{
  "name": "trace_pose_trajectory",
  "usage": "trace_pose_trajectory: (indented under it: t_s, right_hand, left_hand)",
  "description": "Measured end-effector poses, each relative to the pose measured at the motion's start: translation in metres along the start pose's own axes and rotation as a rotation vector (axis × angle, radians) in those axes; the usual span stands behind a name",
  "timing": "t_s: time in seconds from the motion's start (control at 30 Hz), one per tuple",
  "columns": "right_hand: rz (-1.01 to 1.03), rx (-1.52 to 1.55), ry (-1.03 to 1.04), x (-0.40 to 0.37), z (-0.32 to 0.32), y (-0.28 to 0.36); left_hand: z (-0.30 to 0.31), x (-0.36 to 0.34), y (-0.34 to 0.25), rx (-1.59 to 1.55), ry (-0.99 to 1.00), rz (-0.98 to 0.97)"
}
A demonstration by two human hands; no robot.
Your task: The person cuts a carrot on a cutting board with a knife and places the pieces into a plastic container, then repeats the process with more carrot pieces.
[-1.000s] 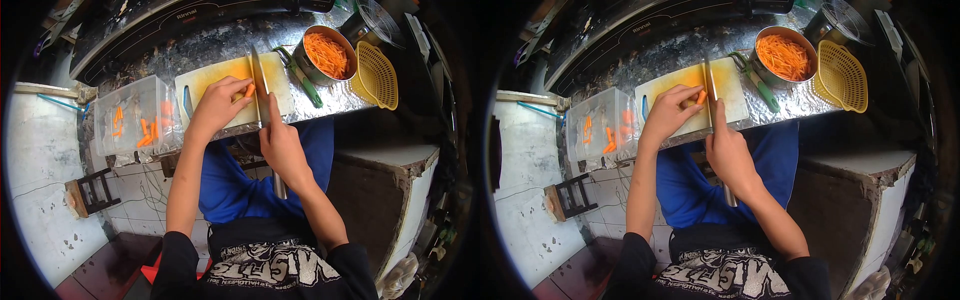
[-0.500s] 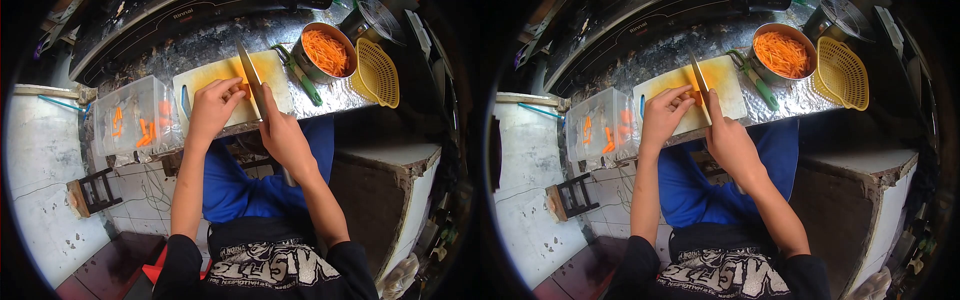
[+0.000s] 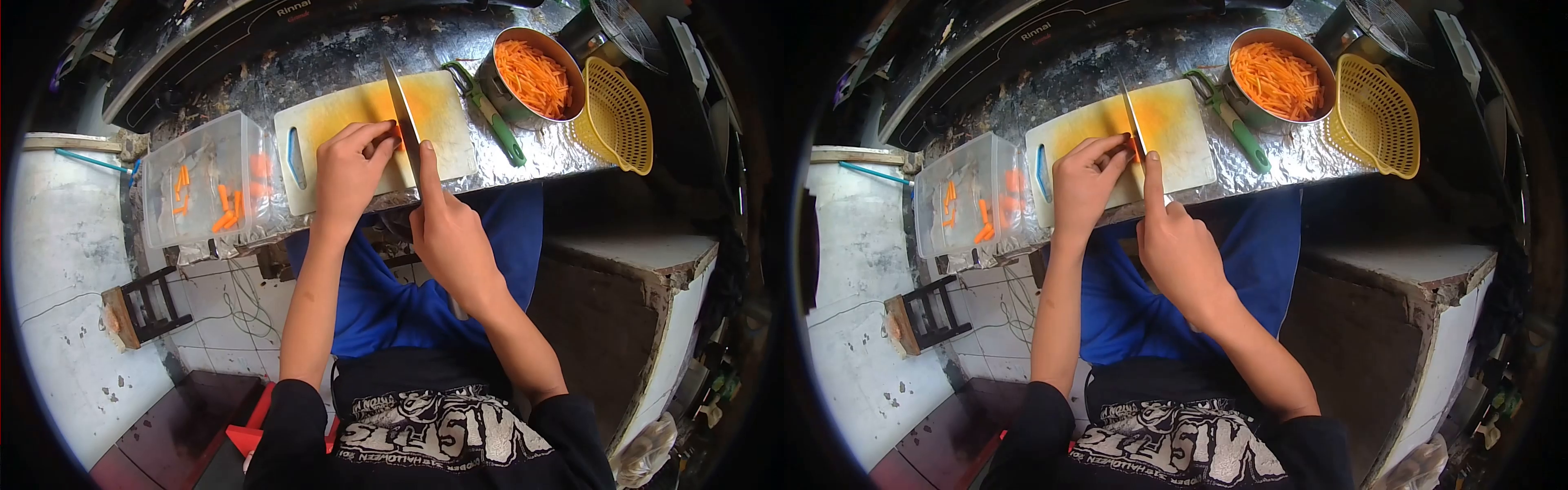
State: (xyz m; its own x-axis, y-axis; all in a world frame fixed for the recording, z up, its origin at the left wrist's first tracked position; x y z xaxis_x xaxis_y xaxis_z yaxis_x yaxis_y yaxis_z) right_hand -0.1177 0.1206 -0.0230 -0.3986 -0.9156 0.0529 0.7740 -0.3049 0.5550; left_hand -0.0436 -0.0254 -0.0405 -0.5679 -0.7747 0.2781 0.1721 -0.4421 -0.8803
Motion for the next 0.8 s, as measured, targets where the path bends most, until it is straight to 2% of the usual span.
trace_pose_trajectory:
  t_s: [0.23, 0.37, 0.63, 0.8]
  right_hand:
    - [-0.022, -0.086, -0.023, -0.017, -0.006, 0.013]
    - [-0.116, -0.136, 0.109, -0.024, -0.004, 0.022]
    - [-0.087, -0.228, 0.134, -0.021, -0.004, 0.030]
    - [-0.087, -0.173, 0.155, -0.008, -0.003, 0.029]
  left_hand:
    - [0.000, 0.000, 0.004, -0.039, -0.014, 0.045]
    - [0.000, 0.001, 0.010, -0.100, -0.009, 0.010]
    - [0.005, 0.004, 0.011, 0.004, 0.015, -0.012]
    - [0.004, 0.005, 0.013, -0.103, 0.028, 0.034]
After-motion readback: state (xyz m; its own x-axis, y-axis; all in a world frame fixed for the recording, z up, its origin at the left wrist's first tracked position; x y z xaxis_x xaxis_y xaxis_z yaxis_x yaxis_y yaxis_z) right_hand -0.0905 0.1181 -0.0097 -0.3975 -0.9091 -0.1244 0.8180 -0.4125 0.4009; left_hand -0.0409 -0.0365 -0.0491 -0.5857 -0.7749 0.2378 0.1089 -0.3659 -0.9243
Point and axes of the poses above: each hand's wrist, its own x-axis towards the middle knuckle, its own z-axis out of the back of the hand, y = z × x, the point moved 3 cm from there along x, towards the middle knuckle, and after that the axes turned 6 degrees about -x, right-handed, at the moved point
